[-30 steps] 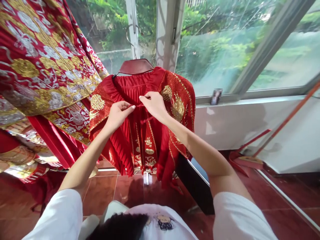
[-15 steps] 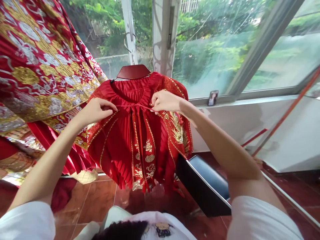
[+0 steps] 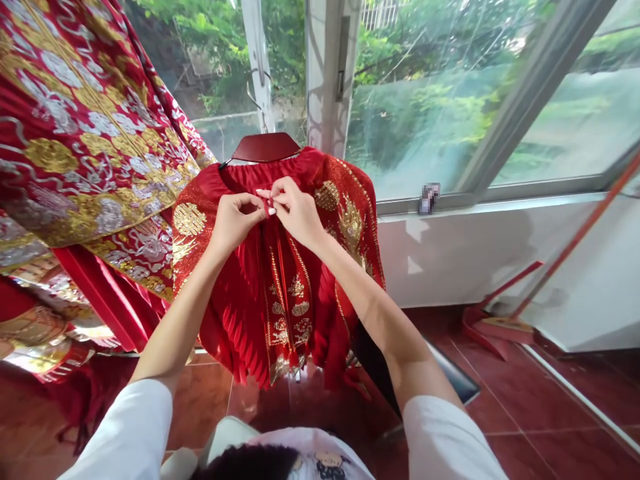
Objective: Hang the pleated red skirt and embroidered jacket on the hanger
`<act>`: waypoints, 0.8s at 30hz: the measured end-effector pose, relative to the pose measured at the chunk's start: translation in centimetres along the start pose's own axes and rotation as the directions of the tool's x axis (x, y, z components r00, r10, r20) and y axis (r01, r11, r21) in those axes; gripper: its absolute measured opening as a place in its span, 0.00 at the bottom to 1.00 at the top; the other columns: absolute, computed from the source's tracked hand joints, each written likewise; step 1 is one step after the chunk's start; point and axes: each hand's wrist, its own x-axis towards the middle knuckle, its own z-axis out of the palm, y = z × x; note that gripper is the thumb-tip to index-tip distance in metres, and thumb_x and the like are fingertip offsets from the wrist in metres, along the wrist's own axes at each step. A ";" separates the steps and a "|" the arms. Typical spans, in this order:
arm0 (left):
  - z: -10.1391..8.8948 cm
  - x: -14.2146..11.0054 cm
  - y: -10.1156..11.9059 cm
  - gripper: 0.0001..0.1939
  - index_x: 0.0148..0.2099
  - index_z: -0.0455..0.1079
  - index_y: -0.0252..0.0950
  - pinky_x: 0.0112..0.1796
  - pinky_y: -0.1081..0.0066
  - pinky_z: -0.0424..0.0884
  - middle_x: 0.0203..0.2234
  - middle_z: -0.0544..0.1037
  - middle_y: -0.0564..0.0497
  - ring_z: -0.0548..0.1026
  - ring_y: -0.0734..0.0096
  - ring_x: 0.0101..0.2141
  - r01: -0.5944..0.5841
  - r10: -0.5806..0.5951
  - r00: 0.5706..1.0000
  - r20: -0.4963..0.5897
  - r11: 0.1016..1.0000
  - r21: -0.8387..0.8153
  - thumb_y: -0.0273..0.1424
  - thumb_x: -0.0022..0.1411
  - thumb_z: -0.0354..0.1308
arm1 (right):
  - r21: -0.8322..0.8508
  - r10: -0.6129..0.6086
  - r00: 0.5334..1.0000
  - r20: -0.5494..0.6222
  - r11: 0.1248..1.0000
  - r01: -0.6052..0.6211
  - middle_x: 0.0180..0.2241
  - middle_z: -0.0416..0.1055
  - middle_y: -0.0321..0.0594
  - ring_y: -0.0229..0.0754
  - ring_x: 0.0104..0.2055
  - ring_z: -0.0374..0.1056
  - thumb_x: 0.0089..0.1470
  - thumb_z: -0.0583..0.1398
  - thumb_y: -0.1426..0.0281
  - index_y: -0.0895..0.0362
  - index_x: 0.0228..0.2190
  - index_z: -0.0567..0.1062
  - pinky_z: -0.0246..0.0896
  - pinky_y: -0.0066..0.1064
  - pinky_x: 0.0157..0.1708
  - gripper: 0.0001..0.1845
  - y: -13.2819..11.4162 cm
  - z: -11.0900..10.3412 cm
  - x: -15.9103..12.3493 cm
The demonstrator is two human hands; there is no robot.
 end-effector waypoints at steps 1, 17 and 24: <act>0.1 -0.1 -0.2 0.03 0.27 0.74 0.34 0.29 0.74 0.64 0.23 0.78 0.53 0.70 0.75 0.24 -0.004 0.004 1.000 -0.010 1.000 0.010 0.27 0.52 0.63 | -0.096 -0.043 0.999 0.019 0.994 0.045 0.39 0.74 0.39 0.40 0.42 0.74 0.58 0.54 0.71 0.55 0.37 0.66 0.68 0.28 0.38 0.04 0.0 0.1 -0.2; 0.3 -1.2 -1.5 0.04 0.31 0.64 0.36 0.44 0.66 0.66 0.38 0.68 0.47 0.68 0.67 0.40 -0.244 0.253 0.967 0.015 0.914 0.325 0.23 0.57 0.54 | -0.463 -0.197 0.980 0.005 0.869 0.176 0.28 0.74 0.33 0.34 0.26 0.68 0.52 0.54 0.74 0.56 0.46 0.71 0.65 0.27 0.33 0.18 1.2 0.3 -0.6; -1.1 -1.3 -1.3 0.10 0.26 0.55 0.37 0.37 0.66 0.65 0.27 0.67 0.50 0.68 0.67 0.33 -0.089 0.132 0.990 -0.044 0.845 0.527 0.19 0.51 0.53 | -0.602 -0.096 0.991 -0.099 0.798 0.017 0.27 0.73 0.39 0.41 0.30 0.68 0.44 0.54 0.78 0.58 0.29 0.74 0.63 0.34 0.35 0.11 2.1 -0.7 -0.5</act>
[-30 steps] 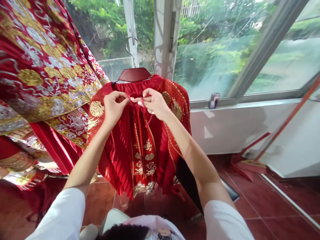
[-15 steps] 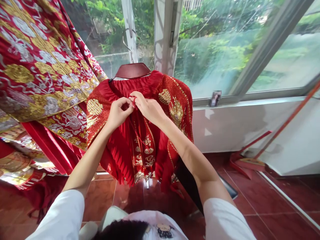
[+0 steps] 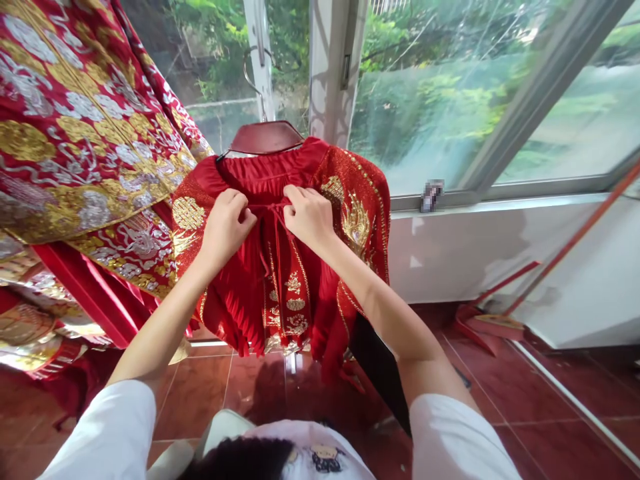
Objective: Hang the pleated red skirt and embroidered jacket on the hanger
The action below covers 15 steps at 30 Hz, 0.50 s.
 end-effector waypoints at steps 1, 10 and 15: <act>0.2 0.0 0.0 0.10 0.25 0.55 0.37 0.35 0.67 0.66 0.25 0.67 0.51 0.68 0.69 0.31 0.041 -0.042 0.999 -0.013 0.996 -0.082 0.20 0.51 0.53 | 0.042 0.006 1.000 0.001 0.999 -0.006 0.27 0.73 0.39 0.41 0.31 0.68 0.45 0.54 0.77 0.57 0.26 0.73 0.63 0.34 0.36 0.09 0.0 -0.1 0.0; 1.8 1.0 0.2 0.12 0.23 0.54 0.38 0.14 0.78 0.49 0.15 0.63 0.58 0.53 0.84 0.12 0.414 -0.369 0.896 0.248 0.490 -0.767 0.30 0.54 0.54 | 0.699 0.253 0.879 0.404 0.534 -0.475 0.26 0.67 0.34 0.29 0.18 0.55 0.54 0.54 0.70 0.56 0.33 0.70 0.55 0.23 0.17 0.06 0.1 -0.7 -0.3; 0.9 0.8 -1.4 0.17 0.21 0.55 0.38 0.15 0.76 0.45 0.13 0.55 0.59 0.50 0.83 0.14 0.384 -0.259 0.923 0.284 0.594 -0.706 0.33 0.55 0.58 | 0.607 0.152 0.877 0.456 0.668 -0.431 0.23 0.63 0.31 0.30 0.23 0.59 0.53 0.60 0.72 0.56 0.36 0.69 0.60 0.23 0.23 0.06 1.2 -2.9 0.6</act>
